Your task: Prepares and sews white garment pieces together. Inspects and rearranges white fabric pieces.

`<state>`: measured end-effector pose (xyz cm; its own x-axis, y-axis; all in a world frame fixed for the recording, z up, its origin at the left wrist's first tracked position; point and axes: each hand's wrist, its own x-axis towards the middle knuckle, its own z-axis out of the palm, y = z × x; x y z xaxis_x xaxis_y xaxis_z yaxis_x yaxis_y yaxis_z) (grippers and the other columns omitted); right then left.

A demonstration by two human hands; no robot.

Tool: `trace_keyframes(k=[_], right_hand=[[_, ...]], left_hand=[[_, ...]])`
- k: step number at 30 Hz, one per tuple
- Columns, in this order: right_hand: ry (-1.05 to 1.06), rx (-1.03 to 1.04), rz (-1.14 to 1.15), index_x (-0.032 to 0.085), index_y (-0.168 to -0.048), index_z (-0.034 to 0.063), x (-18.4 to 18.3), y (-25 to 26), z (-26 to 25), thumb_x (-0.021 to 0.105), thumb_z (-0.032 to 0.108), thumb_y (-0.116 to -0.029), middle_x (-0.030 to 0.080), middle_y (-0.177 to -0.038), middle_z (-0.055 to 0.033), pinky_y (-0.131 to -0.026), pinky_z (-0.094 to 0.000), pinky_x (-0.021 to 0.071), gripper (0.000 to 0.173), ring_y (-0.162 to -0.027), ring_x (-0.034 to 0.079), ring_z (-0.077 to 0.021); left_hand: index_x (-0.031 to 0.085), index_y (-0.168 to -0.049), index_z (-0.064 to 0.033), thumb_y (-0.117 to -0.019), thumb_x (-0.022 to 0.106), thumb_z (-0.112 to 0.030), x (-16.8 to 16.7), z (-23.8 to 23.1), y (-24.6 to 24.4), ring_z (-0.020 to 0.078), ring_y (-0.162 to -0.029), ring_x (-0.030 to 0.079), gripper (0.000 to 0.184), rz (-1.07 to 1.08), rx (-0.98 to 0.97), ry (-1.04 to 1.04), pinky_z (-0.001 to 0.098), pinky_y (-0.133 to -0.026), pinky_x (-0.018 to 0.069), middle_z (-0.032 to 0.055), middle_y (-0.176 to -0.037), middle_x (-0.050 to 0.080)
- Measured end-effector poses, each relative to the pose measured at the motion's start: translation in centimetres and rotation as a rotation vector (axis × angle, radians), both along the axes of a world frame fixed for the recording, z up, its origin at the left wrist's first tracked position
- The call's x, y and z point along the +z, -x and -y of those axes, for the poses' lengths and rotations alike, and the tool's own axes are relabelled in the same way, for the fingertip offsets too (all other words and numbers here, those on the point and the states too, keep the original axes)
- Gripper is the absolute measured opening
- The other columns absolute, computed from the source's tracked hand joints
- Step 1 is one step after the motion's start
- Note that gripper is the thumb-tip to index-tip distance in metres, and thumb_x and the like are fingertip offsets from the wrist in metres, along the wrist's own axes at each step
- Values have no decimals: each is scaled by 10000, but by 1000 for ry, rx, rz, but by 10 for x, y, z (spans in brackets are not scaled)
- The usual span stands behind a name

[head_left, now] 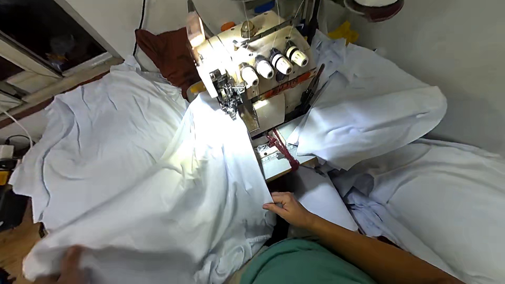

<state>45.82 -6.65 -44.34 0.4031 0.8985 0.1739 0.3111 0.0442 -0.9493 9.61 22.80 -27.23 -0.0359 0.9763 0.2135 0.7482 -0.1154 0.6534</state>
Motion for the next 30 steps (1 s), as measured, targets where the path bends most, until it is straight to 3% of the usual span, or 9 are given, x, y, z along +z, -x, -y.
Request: trace_keyframes(k=[2, 3, 6, 11, 15, 19, 21, 25, 30], right_hand=[[82, -11, -1, 733, -945, -34, -4, 4, 4, 622, 251, -1017, 706, -923, -132, -877, -317, 543, 314, -918, 675, -160], [101, -19, 1, 726, -951, -38, -3, 6, 5, 605, 236, -1025, 697, -930, -136, -880, -321, 541, 309, -923, 669, -170], [118, -21, 15, 698, -991, -60, 1, 10, 11, 544, 182, -1047, 665, -1022, -177, -921, -382, 534, 292, -989, 650, -235], [262, 90, 199, 646, -1208, -72, 22, 7, 6, 533, 168, -1055, 631, -1191, -231, -974, -428, 534, 307, -1085, 653, -308], [686, 247, 353, 684, -1003, -70, 37, -1, -19, 565, 310, -1057, 684, -988, -232, -900, -538, 529, 402, -997, 679, -378], [952, 282, 519, 702, -1122, -39, 49, -16, 2, 628, 185, -1003, 691, -1134, -227, -956, -598, 484, 264, -1116, 644, -410], [1017, 221, 515, 688, -1198, -18, 72, -32, 35, 621, 211, -1007, 683, -1175, -227, -993, -595, 450, 305, -1157, 625, -407], [1208, -77, 464, 711, -1069, -27, 101, -64, 103, 650, 314, -1005, 687, -1089, -254, -895, -621, 490, 352, -1071, 651, -440], [605, -196, 386, 720, -1120, 9, 85, -46, 88, 707, 217, -968, 655, -1138, -207, -978, -536, 512, 257, -1116, 626, -372]], left_hand=[[458, -1409, 166, -930, 713, -365, 4, -4, -13, 544, -1369, 425, 759, -424, -48, 73, 664, -1128, 330, 426, -1434, 434], [440, -1401, 180, -928, 717, -331, 7, 6, -30, 622, -1327, 409, 749, -468, -92, 60, 724, -1090, 314, 473, -1405, 412], [545, -1244, 165, -981, 633, -217, 5, 47, -76, 503, -952, 639, 472, -392, -414, 83, 651, -855, 499, 374, -1059, 631], [600, -1170, 146, -1000, 544, -48, -25, 85, -122, 508, -959, 646, 264, -546, -486, 70, 668, -851, 486, 344, -1029, 646], [634, -1084, 139, -993, 525, -29, -31, 79, -117, 528, -866, 654, 220, -567, -487, -52, 686, -770, 484, 342, -918, 652], [641, -1105, 140, -976, 538, -46, -31, 60, -96, 484, -832, 659, 248, -494, -443, -28, 656, -773, 496, 322, -906, 661], [634, -1108, 137, -979, 538, -59, -41, 47, -84, 399, -741, 656, 255, -388, -465, -13, 587, -711, 531, 279, -866, 658], [622, -1116, 136, -984, 516, -66, -50, 38, -74, 257, -639, 623, 263, -249, -511, 23, 458, -630, 545, 221, -822, 641], [615, -1123, 129, -997, 508, -99, -47, 32, -73, 188, -619, 605, 282, -218, -526, 84, 392, -617, 545, 179, -805, 627]])
